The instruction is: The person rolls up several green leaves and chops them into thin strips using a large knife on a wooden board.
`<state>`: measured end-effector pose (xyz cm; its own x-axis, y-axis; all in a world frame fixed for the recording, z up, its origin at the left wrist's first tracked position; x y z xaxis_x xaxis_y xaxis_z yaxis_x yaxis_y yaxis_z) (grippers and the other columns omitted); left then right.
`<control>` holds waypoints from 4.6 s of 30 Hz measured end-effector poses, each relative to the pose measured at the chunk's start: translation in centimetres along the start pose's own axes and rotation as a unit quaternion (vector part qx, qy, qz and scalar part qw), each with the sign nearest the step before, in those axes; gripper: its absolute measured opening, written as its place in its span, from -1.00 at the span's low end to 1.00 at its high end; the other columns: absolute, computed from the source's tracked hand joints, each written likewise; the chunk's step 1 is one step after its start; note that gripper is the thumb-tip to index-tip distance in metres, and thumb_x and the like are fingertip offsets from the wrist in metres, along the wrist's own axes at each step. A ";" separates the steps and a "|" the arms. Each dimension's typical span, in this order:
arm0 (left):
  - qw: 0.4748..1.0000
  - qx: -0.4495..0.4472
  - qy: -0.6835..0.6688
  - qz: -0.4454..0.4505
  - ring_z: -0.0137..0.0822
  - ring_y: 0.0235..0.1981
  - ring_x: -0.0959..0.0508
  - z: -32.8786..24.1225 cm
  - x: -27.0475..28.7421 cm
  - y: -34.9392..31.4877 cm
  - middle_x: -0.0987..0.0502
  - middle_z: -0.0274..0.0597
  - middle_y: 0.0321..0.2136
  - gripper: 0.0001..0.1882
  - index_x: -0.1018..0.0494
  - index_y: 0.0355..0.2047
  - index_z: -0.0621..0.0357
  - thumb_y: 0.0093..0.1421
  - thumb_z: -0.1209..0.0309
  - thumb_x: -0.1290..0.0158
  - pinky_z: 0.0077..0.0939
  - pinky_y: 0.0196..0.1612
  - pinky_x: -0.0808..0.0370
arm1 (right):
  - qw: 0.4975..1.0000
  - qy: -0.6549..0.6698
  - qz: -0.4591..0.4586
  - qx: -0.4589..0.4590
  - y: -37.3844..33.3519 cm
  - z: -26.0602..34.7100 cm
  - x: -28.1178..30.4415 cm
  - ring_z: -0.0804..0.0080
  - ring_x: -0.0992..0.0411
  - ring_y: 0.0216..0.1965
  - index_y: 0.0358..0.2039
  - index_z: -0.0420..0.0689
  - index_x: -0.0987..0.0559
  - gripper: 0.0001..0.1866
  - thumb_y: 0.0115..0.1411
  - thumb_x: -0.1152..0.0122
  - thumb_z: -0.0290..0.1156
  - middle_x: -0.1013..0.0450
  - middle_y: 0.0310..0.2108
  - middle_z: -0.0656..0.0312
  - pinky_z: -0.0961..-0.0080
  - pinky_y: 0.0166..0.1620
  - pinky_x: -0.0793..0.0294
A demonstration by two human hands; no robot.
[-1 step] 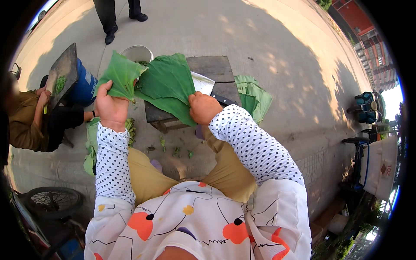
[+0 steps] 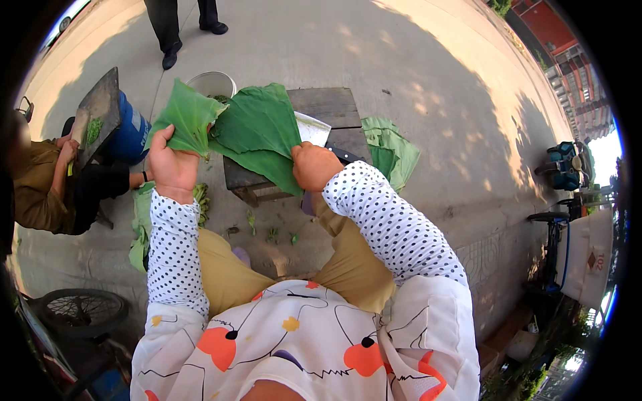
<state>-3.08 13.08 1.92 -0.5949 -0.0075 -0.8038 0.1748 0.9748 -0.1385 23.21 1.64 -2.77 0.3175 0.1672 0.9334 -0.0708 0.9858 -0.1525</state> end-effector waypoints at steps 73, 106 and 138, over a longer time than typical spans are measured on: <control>0.966 0.239 0.094 -0.019 -0.23 -0.09 -0.60 10.0 0.4 -5.9 -0.59 -0.20 -0.11 -0.75 -0.47 -0.06 0.20 0.36 0.38 0.10 -0.21 -0.05 -0.56 | 0.955 -0.179 -0.073 0.227 -3.9 15.9 7.6 0.15 -0.55 -0.23 0.10 -0.43 -0.48 -0.42 0.01 -0.28 -0.53 -0.45 -0.23 0.04 0.34 -0.22 -0.63; 0.996 0.077 0.029 0.043 0.05 0.02 -0.62 1.6 -0.8 -4.2 -0.56 0.07 0.08 -0.57 -0.39 0.16 0.38 0.39 0.37 0.13 0.03 0.10 -0.58 | 0.937 -0.311 -0.031 0.153 -5.8 7.0 -0.3 0.15 0.05 0.55 0.53 0.05 -0.02 -0.14 0.30 -0.18 -0.36 0.07 0.56 0.14 -0.07 0.39 -0.13; 0.998 0.053 0.013 -0.017 -0.06 -0.08 -0.66 0.2 1.1 -3.8 -0.62 -0.04 -0.06 -0.68 -0.50 0.01 0.36 0.35 0.41 0.04 -0.11 0.01 -0.62 | 0.976 -0.097 0.023 0.196 -4.7 7.1 -0.4 0.17 -0.05 0.51 0.49 -0.02 -0.12 -0.27 0.34 -0.09 -0.39 -0.07 0.51 0.09 0.02 0.45 -0.07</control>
<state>-4.18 9.31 1.44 -0.6211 -0.0329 -0.7831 0.2352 0.9453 -0.2262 16.70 -3.14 -0.12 0.1231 0.1661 0.9784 -0.4483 0.8889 -0.0945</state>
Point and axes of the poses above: each hand's wrist, its own y-axis towards the middle knuckle, its own x-axis out of the back of the hand, z = x × y, the point moved 7 cm from there along y, towards the middle knuckle
